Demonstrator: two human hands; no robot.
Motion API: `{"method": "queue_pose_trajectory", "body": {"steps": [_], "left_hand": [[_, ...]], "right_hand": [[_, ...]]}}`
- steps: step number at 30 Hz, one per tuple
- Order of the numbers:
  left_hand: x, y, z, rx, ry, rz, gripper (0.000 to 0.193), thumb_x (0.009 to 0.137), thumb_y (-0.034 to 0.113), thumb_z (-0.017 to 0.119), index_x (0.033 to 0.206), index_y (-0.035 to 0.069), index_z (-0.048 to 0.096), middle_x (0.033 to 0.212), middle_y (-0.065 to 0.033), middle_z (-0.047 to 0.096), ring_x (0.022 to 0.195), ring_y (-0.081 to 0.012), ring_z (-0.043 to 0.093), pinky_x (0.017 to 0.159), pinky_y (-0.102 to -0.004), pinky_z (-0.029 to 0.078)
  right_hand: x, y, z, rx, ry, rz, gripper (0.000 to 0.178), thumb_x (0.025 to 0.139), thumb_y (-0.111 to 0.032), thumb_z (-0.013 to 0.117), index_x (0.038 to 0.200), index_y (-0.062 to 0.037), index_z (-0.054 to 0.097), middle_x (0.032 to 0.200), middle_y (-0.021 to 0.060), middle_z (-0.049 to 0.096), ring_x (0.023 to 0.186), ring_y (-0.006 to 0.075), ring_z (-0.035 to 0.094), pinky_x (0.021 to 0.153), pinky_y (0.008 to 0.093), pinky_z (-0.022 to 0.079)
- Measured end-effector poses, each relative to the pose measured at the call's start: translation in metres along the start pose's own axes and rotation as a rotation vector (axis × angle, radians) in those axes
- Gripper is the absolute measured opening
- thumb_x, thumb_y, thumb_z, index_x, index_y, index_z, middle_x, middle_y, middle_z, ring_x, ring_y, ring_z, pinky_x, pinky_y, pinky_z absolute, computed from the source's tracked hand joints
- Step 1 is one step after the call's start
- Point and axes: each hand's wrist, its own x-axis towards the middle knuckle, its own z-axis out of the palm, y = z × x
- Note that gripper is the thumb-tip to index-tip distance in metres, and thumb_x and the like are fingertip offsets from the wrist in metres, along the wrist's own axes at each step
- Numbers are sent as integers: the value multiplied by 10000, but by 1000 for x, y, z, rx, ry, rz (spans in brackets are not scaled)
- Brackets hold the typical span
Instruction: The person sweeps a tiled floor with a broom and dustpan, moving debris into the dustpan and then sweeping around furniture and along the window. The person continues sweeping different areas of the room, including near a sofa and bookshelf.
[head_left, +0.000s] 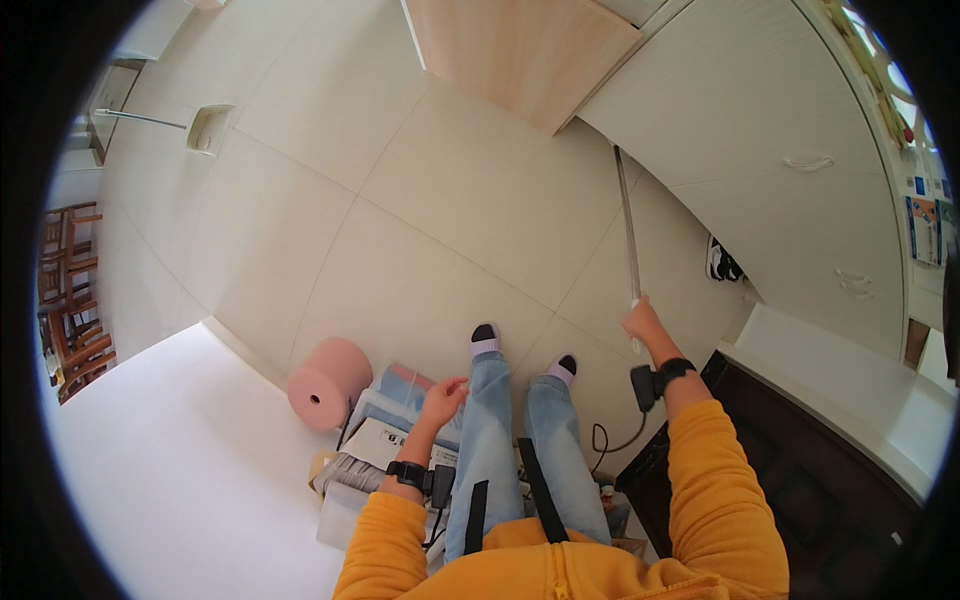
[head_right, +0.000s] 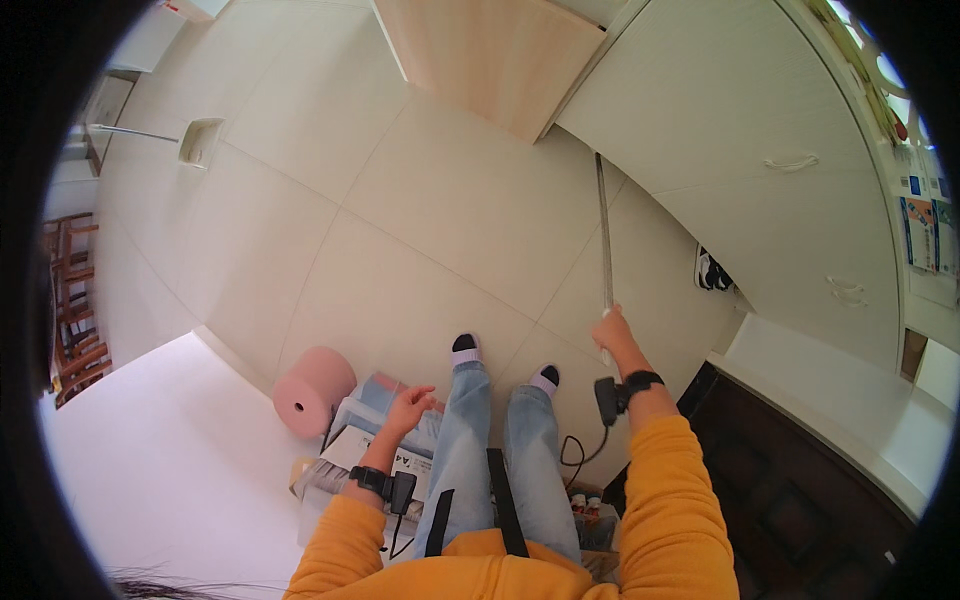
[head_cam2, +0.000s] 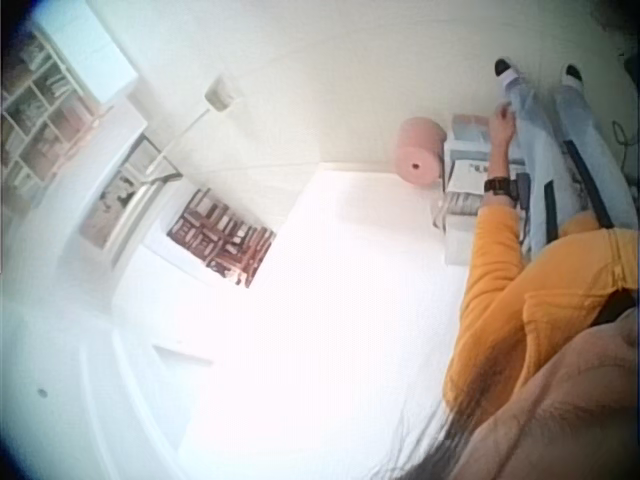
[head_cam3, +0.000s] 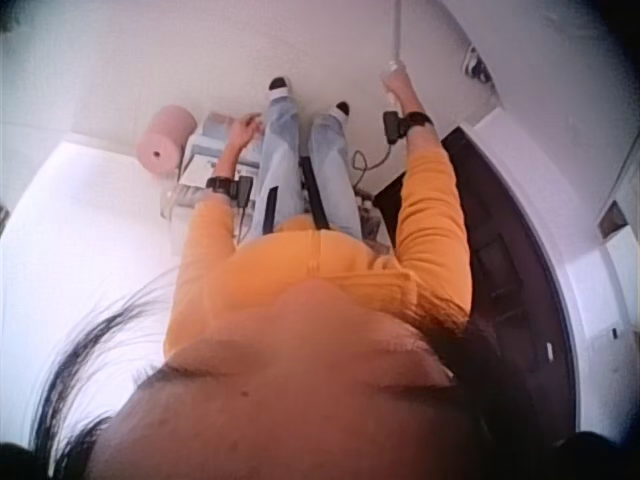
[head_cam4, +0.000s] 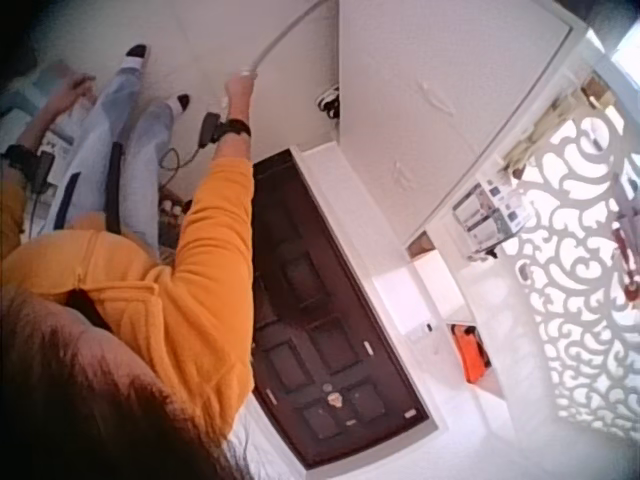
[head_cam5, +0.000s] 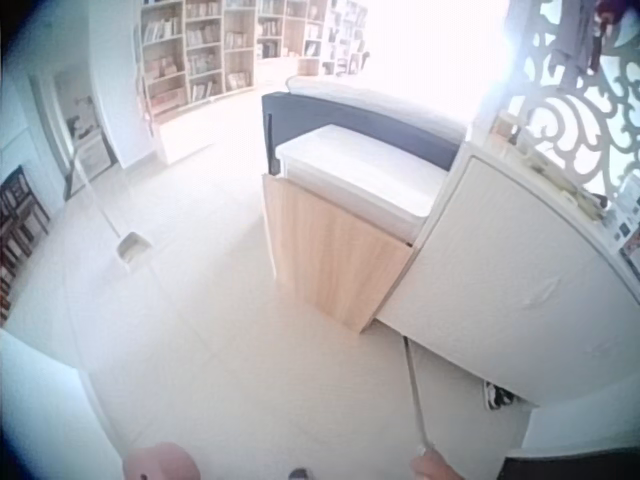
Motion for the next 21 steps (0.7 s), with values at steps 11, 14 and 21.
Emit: {"method": "queue_pose_trajectory", "body": {"steps": [11, 14, 21], "left_hand": [[30, 67, 41, 106, -120, 188, 270, 740, 157, 479, 972, 22, 508, 810, -77, 568, 723, -130, 531, 652, -250, 417], [29, 121, 109, -276, -484, 116, 301, 766, 218, 474, 1000, 29, 492, 880, -56, 547, 769, -118, 512, 675, -248, 413], [-4, 183, 284, -556, -783, -347, 377, 723, 334, 526, 928, 25, 458, 800, -98, 522, 728, -193, 506, 579, -307, 425]], "right_hand": [[-215, 57, -97, 289, -315, 89, 341, 633, -6, 506, 946, -16, 370, 513, 79, 428, 316, 149, 413, 283, 292, 341], [-264, 45, -88, 443, -352, 183, 247, 661, -9, 508, 877, -38, 391, 498, 53, 418, 316, 139, 400, 277, 274, 327], [-275, 19, -75, 894, -414, 363, 111, 671, -42, 488, 750, -51, 411, 513, 39, 415, 377, 117, 400, 333, 251, 355]]}}
